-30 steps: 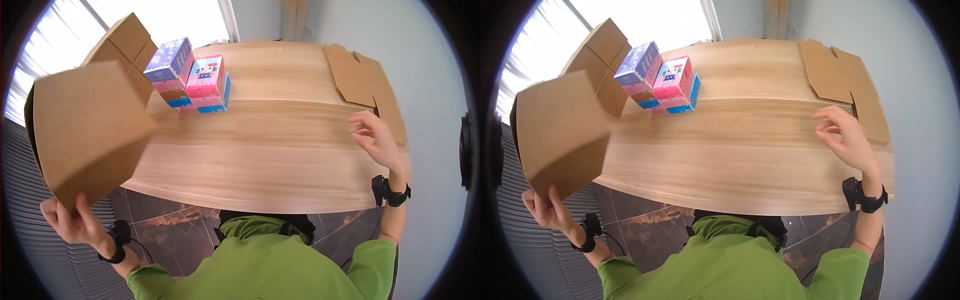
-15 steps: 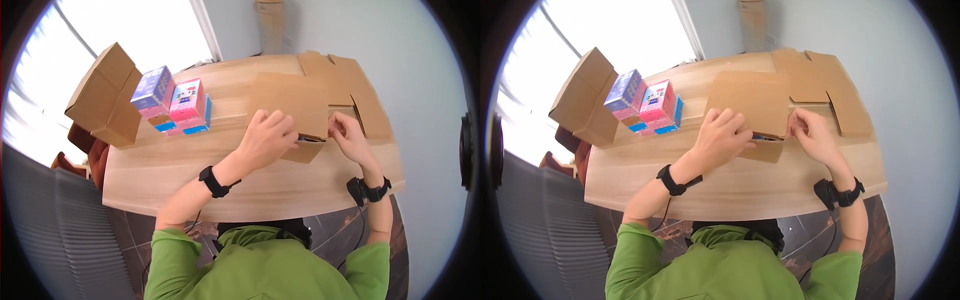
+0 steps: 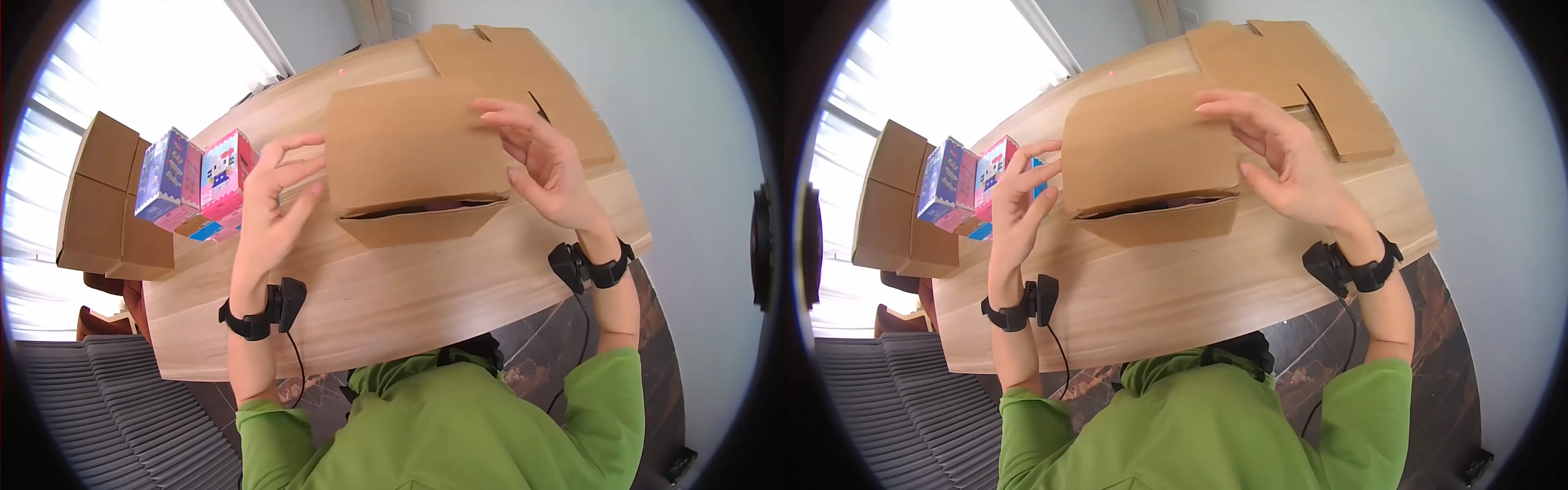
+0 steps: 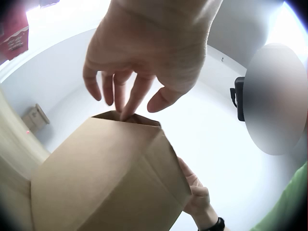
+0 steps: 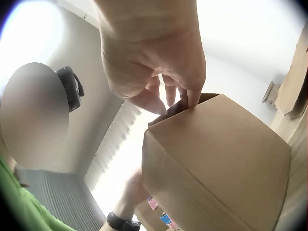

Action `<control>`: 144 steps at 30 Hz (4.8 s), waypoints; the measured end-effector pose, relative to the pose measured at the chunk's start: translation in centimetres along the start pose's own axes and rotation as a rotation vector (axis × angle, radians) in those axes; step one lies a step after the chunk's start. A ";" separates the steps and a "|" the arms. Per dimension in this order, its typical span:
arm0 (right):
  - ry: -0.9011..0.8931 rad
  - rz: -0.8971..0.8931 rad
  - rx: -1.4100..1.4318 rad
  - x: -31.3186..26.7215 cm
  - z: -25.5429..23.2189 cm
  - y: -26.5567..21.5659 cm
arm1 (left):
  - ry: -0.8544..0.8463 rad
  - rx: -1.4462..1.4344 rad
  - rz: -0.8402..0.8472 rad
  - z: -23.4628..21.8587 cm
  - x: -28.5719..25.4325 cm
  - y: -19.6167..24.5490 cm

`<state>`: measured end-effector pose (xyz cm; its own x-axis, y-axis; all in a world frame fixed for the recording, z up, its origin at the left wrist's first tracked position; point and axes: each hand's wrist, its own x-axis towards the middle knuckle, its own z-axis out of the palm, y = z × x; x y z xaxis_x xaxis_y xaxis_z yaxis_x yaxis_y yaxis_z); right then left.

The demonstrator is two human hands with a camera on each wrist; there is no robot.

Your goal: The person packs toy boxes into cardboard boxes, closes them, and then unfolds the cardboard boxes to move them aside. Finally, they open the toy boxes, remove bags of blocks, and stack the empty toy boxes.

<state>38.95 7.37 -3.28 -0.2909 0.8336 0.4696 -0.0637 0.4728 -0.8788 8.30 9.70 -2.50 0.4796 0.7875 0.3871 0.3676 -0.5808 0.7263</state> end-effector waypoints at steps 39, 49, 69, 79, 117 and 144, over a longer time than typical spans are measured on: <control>-0.276 -0.209 -0.539 6.6 1.7 -2.1 | -0.020 0.761 -0.089 3.1 2.5 5.3; -0.880 0.431 -1.342 10.2 7.3 -0.5 | 0.246 0.350 -0.355 2.5 1.0 3.8; -0.646 -0.264 -1.131 19.8 13.6 -2.9 | 0.537 -0.222 -0.413 -4.6 -4.0 4.4; -1.053 -0.287 -1.150 25.7 20.9 3.0 | 0.449 0.904 -0.230 -11.6 -8.5 -0.3; -1.134 0.671 -1.550 14.7 5.1 -4.4 | 0.278 0.233 -0.314 1.7 1.7 2.8; -0.667 0.678 -0.936 18.3 4.8 -6.2 | 0.332 -0.174 -0.248 2.4 -0.7 3.0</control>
<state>29.48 18.35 10.39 -0.4296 0.8090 -0.4012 0.8752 0.2636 -0.4056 10.95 6.91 -2.00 0.1019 0.9387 0.3293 0.2859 -0.3447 0.8941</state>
